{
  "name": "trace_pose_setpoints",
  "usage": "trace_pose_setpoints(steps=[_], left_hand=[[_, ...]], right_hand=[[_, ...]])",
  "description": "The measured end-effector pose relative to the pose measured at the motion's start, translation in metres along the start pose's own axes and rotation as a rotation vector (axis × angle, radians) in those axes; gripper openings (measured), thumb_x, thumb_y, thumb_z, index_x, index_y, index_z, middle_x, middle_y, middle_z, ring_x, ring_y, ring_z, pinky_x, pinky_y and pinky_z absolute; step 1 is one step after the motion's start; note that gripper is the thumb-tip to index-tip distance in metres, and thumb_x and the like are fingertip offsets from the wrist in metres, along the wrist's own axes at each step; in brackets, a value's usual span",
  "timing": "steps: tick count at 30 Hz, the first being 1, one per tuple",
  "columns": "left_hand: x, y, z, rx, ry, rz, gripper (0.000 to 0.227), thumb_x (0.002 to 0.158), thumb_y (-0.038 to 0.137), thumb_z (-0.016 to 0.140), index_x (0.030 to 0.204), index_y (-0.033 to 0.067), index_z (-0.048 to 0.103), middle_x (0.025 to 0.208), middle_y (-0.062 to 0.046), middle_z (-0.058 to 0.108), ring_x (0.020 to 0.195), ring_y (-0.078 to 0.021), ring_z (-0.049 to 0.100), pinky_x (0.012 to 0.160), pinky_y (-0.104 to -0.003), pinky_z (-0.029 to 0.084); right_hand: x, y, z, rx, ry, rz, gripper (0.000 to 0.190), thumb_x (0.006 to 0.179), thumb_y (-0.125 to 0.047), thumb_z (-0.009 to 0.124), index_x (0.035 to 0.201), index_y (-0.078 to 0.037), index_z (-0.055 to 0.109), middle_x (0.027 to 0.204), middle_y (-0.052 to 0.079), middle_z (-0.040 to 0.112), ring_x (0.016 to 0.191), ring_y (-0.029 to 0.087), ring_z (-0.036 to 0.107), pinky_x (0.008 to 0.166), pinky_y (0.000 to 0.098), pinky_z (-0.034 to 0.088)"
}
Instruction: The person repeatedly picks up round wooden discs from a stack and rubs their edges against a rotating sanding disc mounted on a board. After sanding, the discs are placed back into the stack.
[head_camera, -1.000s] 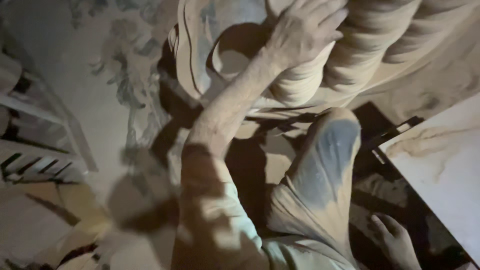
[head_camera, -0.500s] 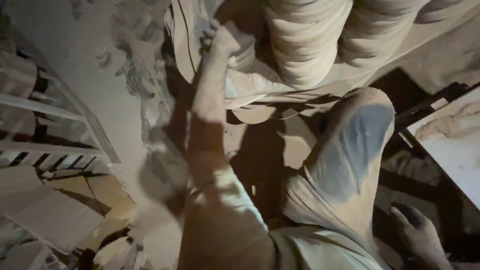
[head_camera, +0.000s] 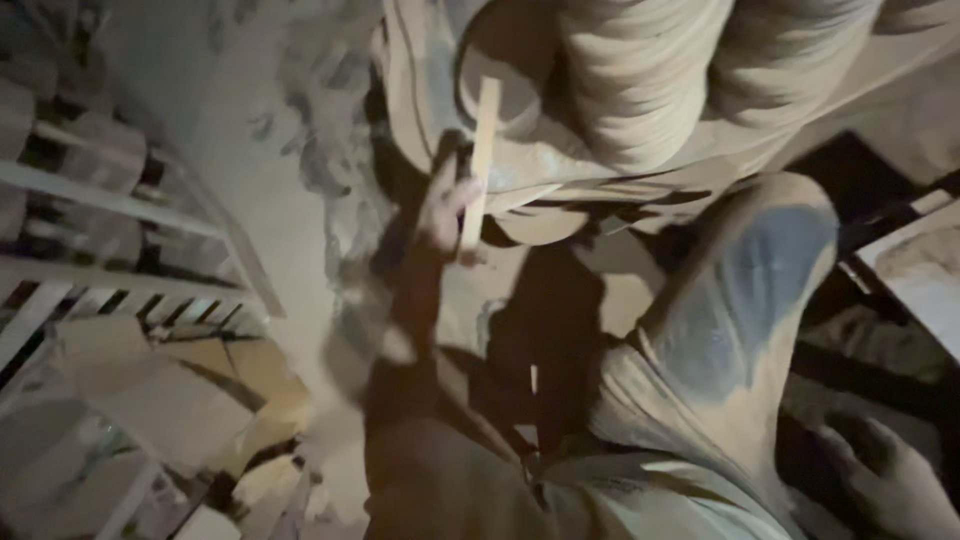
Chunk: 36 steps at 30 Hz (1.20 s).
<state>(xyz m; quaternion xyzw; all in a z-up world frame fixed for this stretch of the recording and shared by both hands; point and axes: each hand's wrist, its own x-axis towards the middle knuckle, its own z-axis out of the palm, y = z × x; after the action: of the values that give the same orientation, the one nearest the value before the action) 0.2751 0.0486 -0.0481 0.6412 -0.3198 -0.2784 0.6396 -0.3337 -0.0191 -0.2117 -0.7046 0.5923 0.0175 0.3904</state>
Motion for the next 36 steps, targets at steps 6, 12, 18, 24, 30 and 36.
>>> trace_pose_setpoints(steps=[6,12,18,24,30,36], left_hand=[[-0.092,0.028,0.085,-0.190,-0.478,-0.035,0.107,0.078,0.046,0.087,0.161,-0.0011,0.037,0.152,-0.021,0.051,0.142,-0.0316,0.052,0.120,-0.041,0.042],[-0.118,0.085,0.220,0.075,-1.059,0.113,0.110,0.077,0.047,0.085,0.166,0.0021,0.038,0.156,-0.022,0.049,0.147,-0.0324,0.049,0.125,-0.042,0.040],[-0.196,0.111,0.343,0.660,-0.831,0.724,0.122,0.052,0.057,0.096,0.150,0.0061,0.045,0.149,-0.038,0.035,0.136,-0.0531,0.040,0.110,-0.057,0.037],[-0.198,0.093,0.397,0.109,-1.086,0.443,0.087,0.086,0.042,0.083,0.155,0.0037,0.047,0.145,-0.024,0.057,0.128,-0.0382,0.064,0.109,-0.044,0.056],[-0.231,0.066,0.443,-0.192,-1.221,0.689,0.067,0.099,0.028,0.082,0.152,0.0021,0.051,0.157,-0.020,0.054,0.142,-0.0331,0.054,0.121,-0.037,0.047],[-0.256,0.057,0.452,-0.223,-1.162,0.750,0.084,0.086,0.015,0.075,0.155,-0.0041,0.031,0.161,-0.031,0.030,0.153,-0.0462,0.036,0.128,-0.047,0.035]], right_hand=[[-0.035,-0.076,-0.055,0.029,0.115,-0.185,0.061,0.089,-0.033,0.073,0.141,-0.003,0.061,0.128,0.020,0.070,0.104,0.035,0.074,0.087,0.0429,0.059],[-0.088,-0.117,-0.113,0.285,0.283,-0.438,0.064,0.088,-0.029,0.066,0.145,-0.003,0.051,0.133,0.021,0.065,0.125,0.029,0.062,0.102,0.0423,0.048],[-0.100,-0.080,-0.101,1.396,0.255,-0.272,0.062,0.099,-0.026,0.057,0.155,-0.008,0.035,0.145,0.016,0.053,0.126,0.031,0.057,0.100,0.0465,0.051],[-0.087,-0.012,-0.143,1.530,0.520,0.241,0.063,0.110,-0.050,0.027,0.154,-0.007,0.041,0.145,0.019,0.058,0.125,0.033,0.063,0.105,0.0467,0.051],[-0.080,0.012,-0.142,1.841,0.472,-0.169,0.078,0.101,-0.064,0.028,0.156,-0.009,0.038,0.147,0.015,0.054,0.128,0.028,0.058,0.108,0.0467,0.048],[-0.059,0.017,-0.129,1.776,0.795,-0.001,0.060,0.110,-0.047,0.035,0.149,-0.003,0.046,0.142,0.013,0.060,0.127,0.026,0.060,0.111,0.0442,0.049]])
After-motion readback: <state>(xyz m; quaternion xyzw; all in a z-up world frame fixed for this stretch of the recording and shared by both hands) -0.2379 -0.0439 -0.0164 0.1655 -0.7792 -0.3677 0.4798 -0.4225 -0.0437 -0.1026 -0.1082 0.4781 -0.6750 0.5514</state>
